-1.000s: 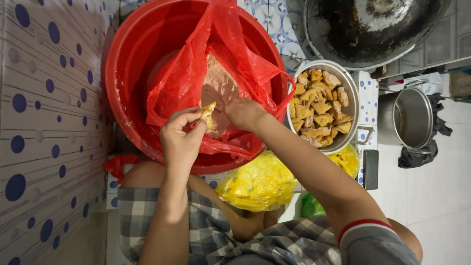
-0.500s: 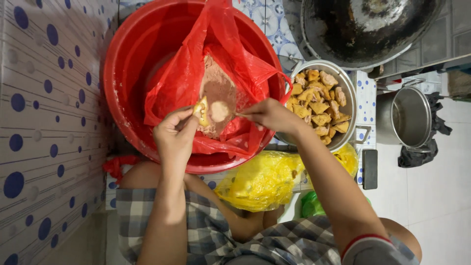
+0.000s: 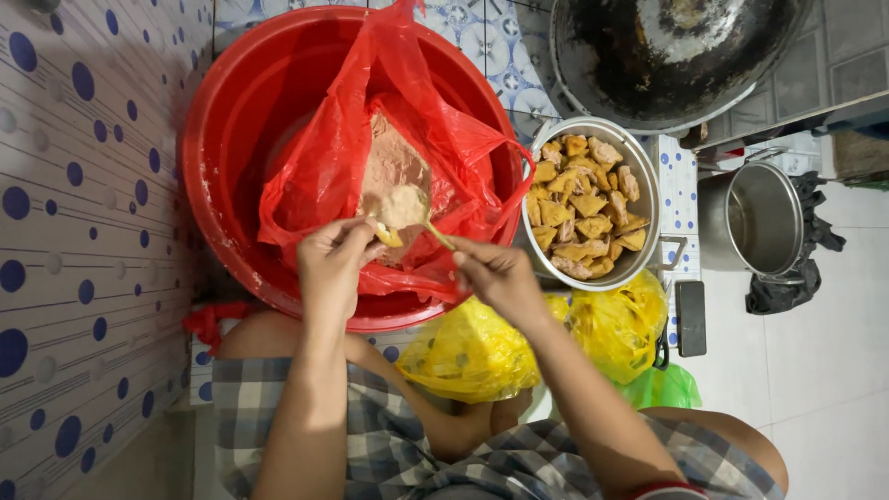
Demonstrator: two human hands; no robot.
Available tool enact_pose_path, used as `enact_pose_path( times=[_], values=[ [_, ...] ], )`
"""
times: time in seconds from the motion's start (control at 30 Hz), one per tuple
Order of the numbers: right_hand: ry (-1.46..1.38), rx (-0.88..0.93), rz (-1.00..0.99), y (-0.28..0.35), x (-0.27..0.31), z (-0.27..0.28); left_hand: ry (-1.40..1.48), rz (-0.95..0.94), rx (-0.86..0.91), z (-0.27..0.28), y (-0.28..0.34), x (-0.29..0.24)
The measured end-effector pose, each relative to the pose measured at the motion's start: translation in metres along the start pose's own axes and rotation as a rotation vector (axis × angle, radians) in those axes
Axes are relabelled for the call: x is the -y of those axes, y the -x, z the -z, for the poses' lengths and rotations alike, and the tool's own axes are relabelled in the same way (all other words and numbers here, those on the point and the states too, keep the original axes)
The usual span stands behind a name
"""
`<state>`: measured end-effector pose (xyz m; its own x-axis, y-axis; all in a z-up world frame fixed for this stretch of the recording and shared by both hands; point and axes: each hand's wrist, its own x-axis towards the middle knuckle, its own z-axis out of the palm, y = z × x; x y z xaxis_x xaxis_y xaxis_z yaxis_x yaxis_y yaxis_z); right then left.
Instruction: Stuff fried tofu with meat paste using a spoon and cut them with scissors.
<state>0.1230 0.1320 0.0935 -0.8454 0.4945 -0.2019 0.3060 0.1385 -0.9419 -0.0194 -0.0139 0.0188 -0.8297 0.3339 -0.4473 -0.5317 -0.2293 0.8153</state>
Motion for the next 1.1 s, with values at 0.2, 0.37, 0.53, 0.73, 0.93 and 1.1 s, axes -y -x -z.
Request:
enact_pose_path(
  times=[0.2,0.37,0.53,0.73,0.93,1.1],
  values=[
    [0.51,-0.211,0.397,0.015,-0.065,-0.024,0.182,0.096,0.029,0.007,-0.017,0.022],
    [0.645,-0.222,0.427,0.024,-0.095,-0.025,0.279,0.183,0.075,0.008,-0.005,0.002],
    [0.756,-0.212,0.455,0.032,-0.097,-0.025,0.399,0.296,0.133,0.008,0.002,-0.011],
    [0.812,-0.23,0.449,0.04,-0.106,-0.021,0.533,0.405,0.183,0.012,-0.004,-0.003],
    [0.836,-0.241,0.455,0.047,-0.11,-0.005,0.645,0.407,0.162,0.016,-0.014,0.002],
    [0.451,-0.276,0.304,0.049,-0.101,0.016,0.39,0.093,0.141,0.014,-0.015,0.005]
  ],
)
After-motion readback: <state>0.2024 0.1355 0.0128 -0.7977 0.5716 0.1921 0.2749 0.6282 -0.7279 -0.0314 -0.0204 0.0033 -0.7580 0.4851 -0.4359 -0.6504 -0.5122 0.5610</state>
